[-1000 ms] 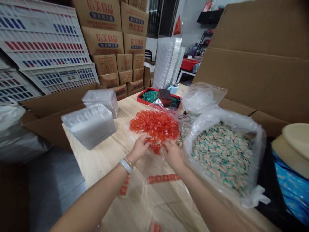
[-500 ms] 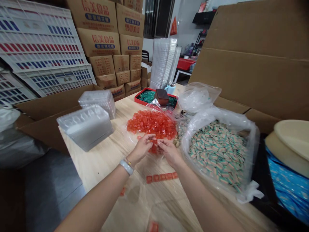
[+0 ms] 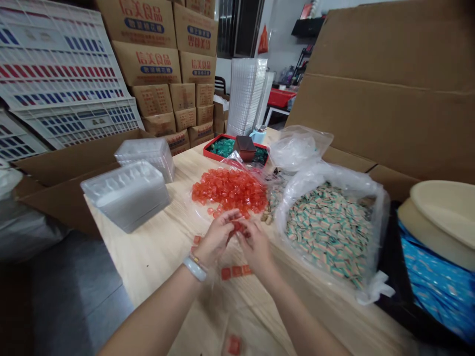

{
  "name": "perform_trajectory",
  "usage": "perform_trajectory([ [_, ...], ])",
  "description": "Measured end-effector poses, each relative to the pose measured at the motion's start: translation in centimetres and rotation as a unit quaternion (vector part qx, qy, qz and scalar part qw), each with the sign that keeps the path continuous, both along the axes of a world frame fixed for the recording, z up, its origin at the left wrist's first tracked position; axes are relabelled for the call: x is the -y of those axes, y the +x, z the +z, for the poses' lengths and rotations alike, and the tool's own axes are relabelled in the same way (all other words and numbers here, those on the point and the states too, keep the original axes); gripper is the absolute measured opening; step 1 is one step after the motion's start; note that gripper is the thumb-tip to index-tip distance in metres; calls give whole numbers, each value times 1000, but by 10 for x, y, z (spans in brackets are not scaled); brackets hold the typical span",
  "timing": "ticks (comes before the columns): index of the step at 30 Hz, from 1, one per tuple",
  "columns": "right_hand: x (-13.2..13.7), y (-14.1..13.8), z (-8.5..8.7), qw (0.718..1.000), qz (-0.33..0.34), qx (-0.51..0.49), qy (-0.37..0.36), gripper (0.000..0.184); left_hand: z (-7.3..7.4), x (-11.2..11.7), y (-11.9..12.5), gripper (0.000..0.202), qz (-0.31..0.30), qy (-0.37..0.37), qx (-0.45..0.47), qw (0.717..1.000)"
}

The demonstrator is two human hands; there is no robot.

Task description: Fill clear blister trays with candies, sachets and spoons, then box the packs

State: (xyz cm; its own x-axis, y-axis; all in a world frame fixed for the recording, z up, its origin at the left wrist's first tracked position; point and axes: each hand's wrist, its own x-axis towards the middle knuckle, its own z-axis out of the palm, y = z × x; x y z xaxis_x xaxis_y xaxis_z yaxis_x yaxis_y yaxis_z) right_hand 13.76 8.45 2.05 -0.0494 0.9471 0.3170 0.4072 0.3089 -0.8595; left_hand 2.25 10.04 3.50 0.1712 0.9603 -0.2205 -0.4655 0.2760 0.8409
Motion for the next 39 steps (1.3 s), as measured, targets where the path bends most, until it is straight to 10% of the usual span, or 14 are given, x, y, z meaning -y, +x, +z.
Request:
perform_trajectory([
  [13,100,75,4,973,-5,-145,-179,13,4,56,42,16,-351,15,-129,927],
  [19,120,88,14,992,-10,-11,-124,16,10,76,69,12,-304,-10,-142,942],
  [25,150,59,17,994,19,73,-79,13,2,87,25,23,-238,20,-275,931],
  [28,168,34,1,974,87,200,-66,17,-5,54,-8,27,-53,200,-529,823],
  [31,174,16,-22,932,113,344,-31,15,-15,17,-27,28,-19,259,-646,718],
  [39,174,34,-30,939,121,321,28,27,-22,11,-23,24,-41,281,-681,675],
])
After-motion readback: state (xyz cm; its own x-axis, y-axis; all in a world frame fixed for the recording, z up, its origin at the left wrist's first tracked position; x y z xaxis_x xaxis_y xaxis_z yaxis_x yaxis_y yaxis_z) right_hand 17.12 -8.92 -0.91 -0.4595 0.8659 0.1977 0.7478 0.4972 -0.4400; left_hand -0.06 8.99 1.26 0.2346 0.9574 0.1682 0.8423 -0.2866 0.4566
